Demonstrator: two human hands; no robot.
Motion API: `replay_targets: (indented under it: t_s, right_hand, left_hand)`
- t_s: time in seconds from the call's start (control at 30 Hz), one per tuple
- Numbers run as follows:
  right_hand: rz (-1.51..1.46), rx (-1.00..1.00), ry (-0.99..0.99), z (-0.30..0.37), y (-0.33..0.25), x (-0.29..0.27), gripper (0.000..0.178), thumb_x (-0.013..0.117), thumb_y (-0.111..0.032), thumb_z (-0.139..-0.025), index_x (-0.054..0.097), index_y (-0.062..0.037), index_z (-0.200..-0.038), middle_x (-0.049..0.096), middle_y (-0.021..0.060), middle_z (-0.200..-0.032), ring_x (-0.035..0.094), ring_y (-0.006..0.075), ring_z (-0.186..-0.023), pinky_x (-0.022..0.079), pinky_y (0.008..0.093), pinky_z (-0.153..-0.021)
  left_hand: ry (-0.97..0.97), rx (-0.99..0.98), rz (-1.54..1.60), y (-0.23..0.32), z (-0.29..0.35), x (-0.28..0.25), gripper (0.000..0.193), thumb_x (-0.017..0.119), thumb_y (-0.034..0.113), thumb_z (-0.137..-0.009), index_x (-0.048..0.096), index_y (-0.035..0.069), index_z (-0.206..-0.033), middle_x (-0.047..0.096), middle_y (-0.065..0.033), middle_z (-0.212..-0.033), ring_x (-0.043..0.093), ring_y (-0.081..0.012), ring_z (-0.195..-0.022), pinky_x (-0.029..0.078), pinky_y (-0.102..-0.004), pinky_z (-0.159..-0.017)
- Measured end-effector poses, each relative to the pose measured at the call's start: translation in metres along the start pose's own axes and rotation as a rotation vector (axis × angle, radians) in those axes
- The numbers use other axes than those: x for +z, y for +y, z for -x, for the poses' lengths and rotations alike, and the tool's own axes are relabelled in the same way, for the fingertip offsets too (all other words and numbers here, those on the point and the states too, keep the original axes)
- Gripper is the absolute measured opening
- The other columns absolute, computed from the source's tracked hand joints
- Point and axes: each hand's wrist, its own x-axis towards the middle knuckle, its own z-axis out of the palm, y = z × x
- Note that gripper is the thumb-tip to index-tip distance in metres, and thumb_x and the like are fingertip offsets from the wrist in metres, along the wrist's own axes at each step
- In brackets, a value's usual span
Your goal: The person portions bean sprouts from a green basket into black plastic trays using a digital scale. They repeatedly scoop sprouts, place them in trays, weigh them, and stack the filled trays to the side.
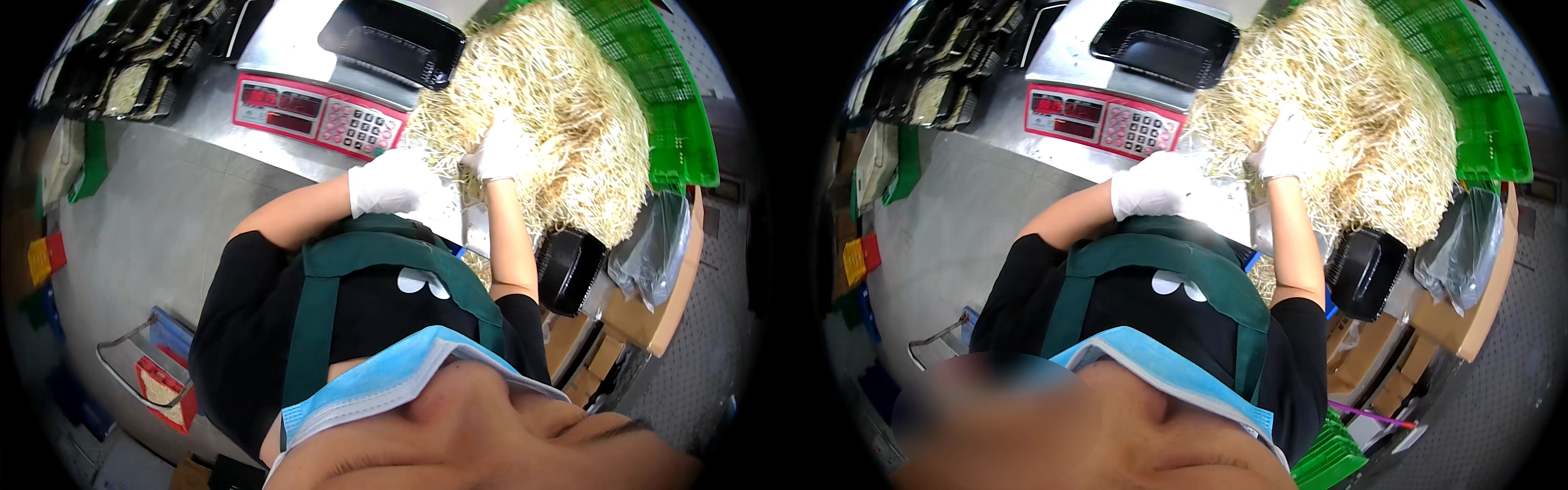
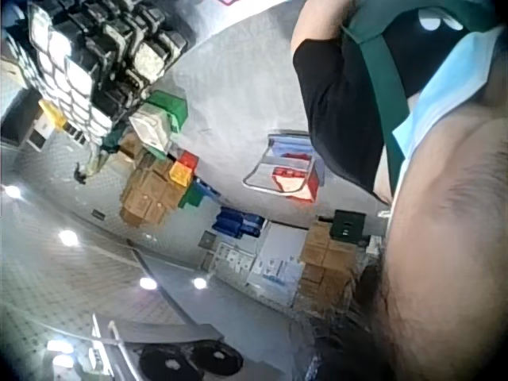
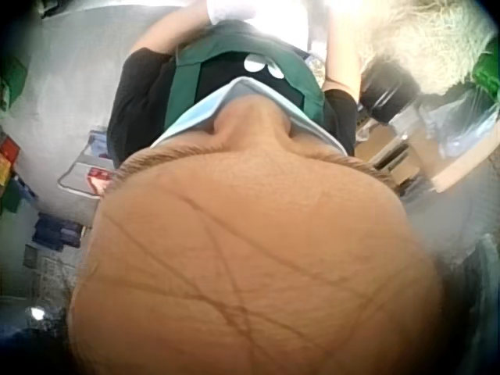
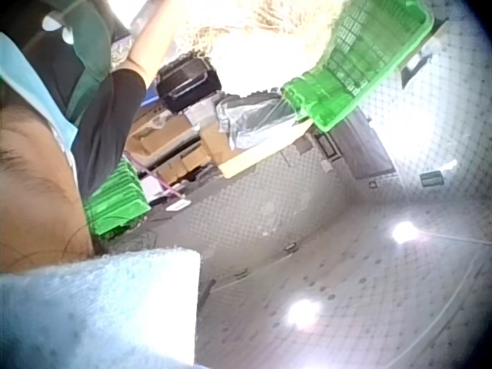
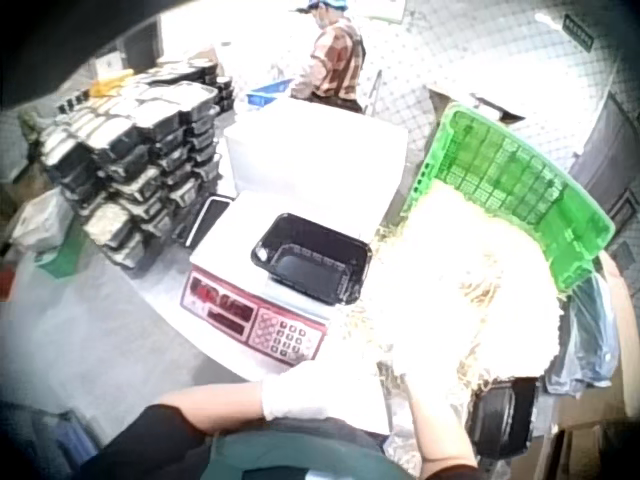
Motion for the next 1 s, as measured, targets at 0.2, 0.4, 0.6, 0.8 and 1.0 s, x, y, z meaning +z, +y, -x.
replay_targets:
  t_s: [0.2,0.4,0.6,0.8,1.0]
  right_hand:
    - [-0.179,0.14,0.027,0.006,-0.001,0.007,0.112,0.083,-0.036,-0.057,0.023,0.0029,-0.143,0.064,0.0186,-0.102,0.062,0.0309,-0.093,0.046,0.0371,-0.087]
    - [-0.633,0.028,0.308,0.0,0.044,0.024,0.096,0.078,-0.03,-0.055,0.039,-0.0066,-0.139,0.061,0.0169,-0.117,0.059,0.0326,-0.104,0.046,0.0388,-0.092]
    - [-0.377,-0.142,0.294,0.013,0.044,-0.07,0.099,0.08,-0.021,-0.052,0.037,-0.0047,-0.14,0.056,0.015,-0.123,0.054,0.0292,-0.112,0.039,0.0394,-0.101]
    - [0.094,-0.429,0.485,-0.024,0.007,-0.093,0.077,0.07,-0.018,-0.067,0.037,0.0042,-0.133,0.058,0.0144,-0.103,0.056,0.0289,-0.101,0.037,0.0433,-0.098]
    - [-0.277,-0.301,0.308,-0.063,-0.111,-0.122,0.062,0.067,-0.033,-0.069,0.049,0.0071,-0.112,0.062,0.017,-0.079,0.063,0.0328,-0.07,0.048,0.042,-0.071]
  left_hand:
    - [0.778,-0.173,0.485,-0.086,0.033,-0.069,0.007,0.063,0.007,-0.083,0.067,0.005,-0.089,0.065,-0.0058,-0.082,0.062,-0.0145,-0.077,0.051,-0.0265,-0.071]
    - [0.808,-0.373,1.003,-0.224,0.045,-0.082,0.058,0.062,-0.004,-0.077,0.041,-0.001,-0.131,0.048,-0.0125,-0.13,0.048,-0.0203,-0.119,0.039,-0.0288,-0.098]
    - [0.794,-0.303,0.835,-0.148,-0.059,-0.063,0.062,0.042,-0.004,-0.067,0.047,-0.001,-0.129,0.052,-0.02,-0.125,0.052,-0.0249,-0.114,0.042,-0.0326,-0.097]
    - [0.245,-0.257,0.051,-0.068,-0.098,-0.043,0.076,0.053,0.013,-0.072,0.026,0.001,-0.143,0.026,-0.0258,-0.146,0.024,-0.0414,-0.137,0.02,-0.048,-0.112]
    - [0.989,-0.355,0.975,-0.099,-0.052,-0.049,0.05,0.044,-0.003,-0.072,0.048,0.001,-0.121,0.057,-0.0163,-0.107,0.056,-0.0275,-0.1,0.043,-0.0345,-0.091]
